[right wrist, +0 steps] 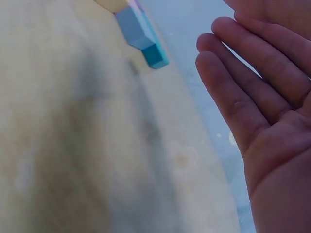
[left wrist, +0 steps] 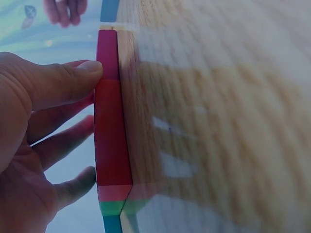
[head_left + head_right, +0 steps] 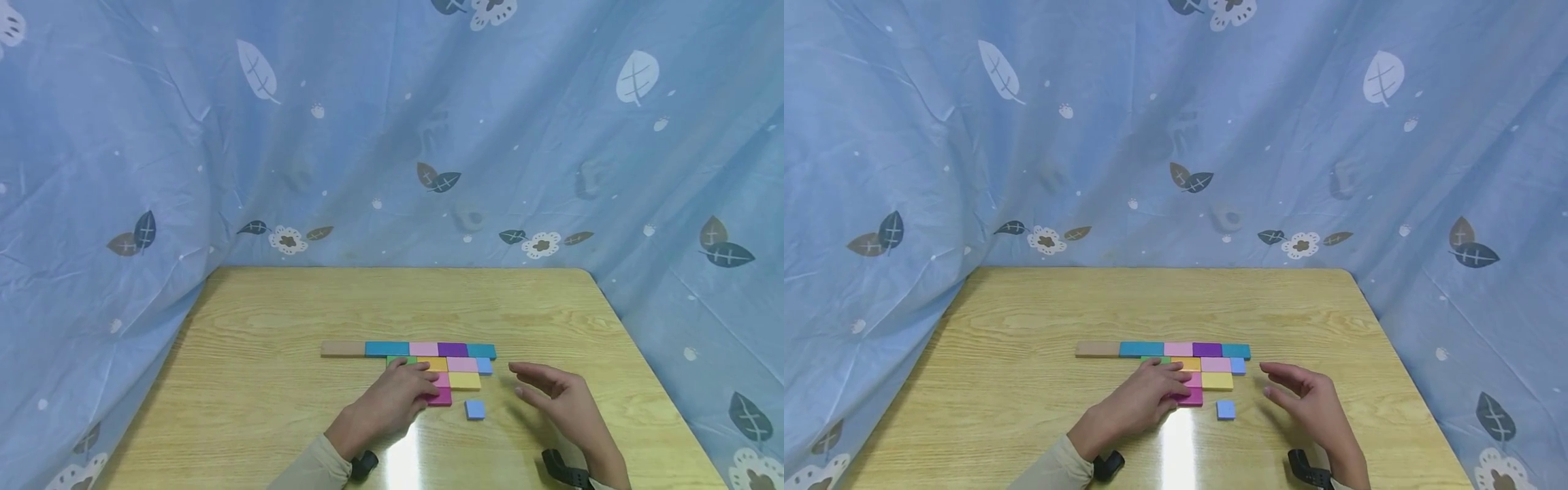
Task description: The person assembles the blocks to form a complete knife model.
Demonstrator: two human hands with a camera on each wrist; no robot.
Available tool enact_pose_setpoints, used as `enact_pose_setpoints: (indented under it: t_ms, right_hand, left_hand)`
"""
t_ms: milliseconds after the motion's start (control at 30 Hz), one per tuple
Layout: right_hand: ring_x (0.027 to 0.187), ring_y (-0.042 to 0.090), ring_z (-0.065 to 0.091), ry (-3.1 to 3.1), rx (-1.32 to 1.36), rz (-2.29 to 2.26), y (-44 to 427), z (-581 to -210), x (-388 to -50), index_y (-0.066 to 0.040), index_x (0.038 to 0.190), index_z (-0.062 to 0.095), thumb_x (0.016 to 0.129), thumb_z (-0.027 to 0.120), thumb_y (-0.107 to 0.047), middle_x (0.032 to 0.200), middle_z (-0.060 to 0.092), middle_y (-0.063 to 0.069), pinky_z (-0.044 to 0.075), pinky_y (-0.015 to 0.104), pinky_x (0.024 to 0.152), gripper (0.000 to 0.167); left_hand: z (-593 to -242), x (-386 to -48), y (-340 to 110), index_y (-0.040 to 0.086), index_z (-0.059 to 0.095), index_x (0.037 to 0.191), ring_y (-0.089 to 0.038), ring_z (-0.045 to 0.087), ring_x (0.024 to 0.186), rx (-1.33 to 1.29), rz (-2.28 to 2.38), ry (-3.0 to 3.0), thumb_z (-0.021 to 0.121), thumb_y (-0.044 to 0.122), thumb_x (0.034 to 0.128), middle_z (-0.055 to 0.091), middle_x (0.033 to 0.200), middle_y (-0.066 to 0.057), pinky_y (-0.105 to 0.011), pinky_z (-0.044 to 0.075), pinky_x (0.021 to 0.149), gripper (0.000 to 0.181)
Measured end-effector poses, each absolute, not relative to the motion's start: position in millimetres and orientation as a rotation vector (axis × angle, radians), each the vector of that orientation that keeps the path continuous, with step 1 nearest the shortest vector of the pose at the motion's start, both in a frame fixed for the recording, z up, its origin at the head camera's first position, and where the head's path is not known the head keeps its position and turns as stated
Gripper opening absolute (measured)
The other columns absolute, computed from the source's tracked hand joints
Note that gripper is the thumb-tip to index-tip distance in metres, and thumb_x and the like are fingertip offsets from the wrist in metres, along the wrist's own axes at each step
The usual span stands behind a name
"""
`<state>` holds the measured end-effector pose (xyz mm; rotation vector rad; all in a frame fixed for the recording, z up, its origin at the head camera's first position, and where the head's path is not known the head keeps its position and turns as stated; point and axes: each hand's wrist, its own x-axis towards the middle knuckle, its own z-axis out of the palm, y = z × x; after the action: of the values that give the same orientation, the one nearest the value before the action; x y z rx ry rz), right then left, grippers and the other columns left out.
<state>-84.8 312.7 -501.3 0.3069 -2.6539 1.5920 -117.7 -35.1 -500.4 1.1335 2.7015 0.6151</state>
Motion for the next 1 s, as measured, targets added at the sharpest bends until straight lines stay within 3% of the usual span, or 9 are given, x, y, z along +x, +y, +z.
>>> enact_pose_setpoints:
  t_ms: [200,433,600,800,1000]
  right_hand:
    - [0.118,0.006,0.076,-2.653,0.231,1.704,309.7,-506.2,-68.5,-0.004,0.135,0.076,0.099,0.082,-0.01,0.133,0.079,0.012,0.062,0.016,0.095,0.037]
    - [0.118,0.006,0.076,-2.651,0.309,1.781,294.0,-515.7,-67.0,-0.006,0.133,0.077,0.096,0.083,-0.007,0.13,0.079,0.018,0.061,0.016,0.099,0.037]
    - [0.123,-0.002,0.07,-2.728,0.313,1.763,280.5,-520.8,-67.6,-0.013,0.129,0.08,0.094,0.088,-0.015,0.13,0.081,0.007,0.057,0.014,0.102,0.036]
    - [0.12,0.0,0.071,-2.802,0.253,1.627,271.9,-523.1,-65.5,-0.026,0.12,0.084,0.089,0.092,-0.016,0.123,0.082,-0.007,0.055,0.013,0.103,0.033]
    - [0.118,0.003,0.073,-2.824,0.349,1.461,259.5,-526.9,-65.7,-0.029,0.117,0.084,0.09,0.091,-0.013,0.12,0.082,-0.011,0.058,0.019,0.102,0.033]
  left_hand:
    - [-496.7,-117.2,-35.7,0.027,0.082,0.13,-0.018,0.054,0.153,1.117,0.608,2.699,0.072,0.012,0.1053,0.066,0.153,0.009,-0.059,0.038,0.129,0.03]
    - [-497.3,-117.1,-35.0,0.028,0.081,0.131,-0.017,0.054,0.153,1.108,0.597,2.696,0.072,0.013,0.1054,0.066,0.154,0.01,-0.057,0.038,0.129,0.031]
    - [-505.6,-118.8,-34.5,0.025,0.082,0.131,-0.019,0.054,0.153,1.151,0.611,2.711,0.072,0.016,0.106,0.067,0.153,0.007,-0.059,0.038,0.129,0.028]
    - [-505.4,-118.9,-33.6,0.024,0.082,0.13,-0.018,0.054,0.153,1.145,0.606,2.709,0.073,0.017,0.1058,0.068,0.153,0.007,-0.059,0.037,0.13,0.027]
    - [-497.6,-118.3,-33.0,0.027,0.082,0.13,-0.017,0.055,0.152,1.102,0.598,2.7,0.074,0.013,0.1042,0.067,0.152,0.008,-0.059,0.039,0.129,0.03]
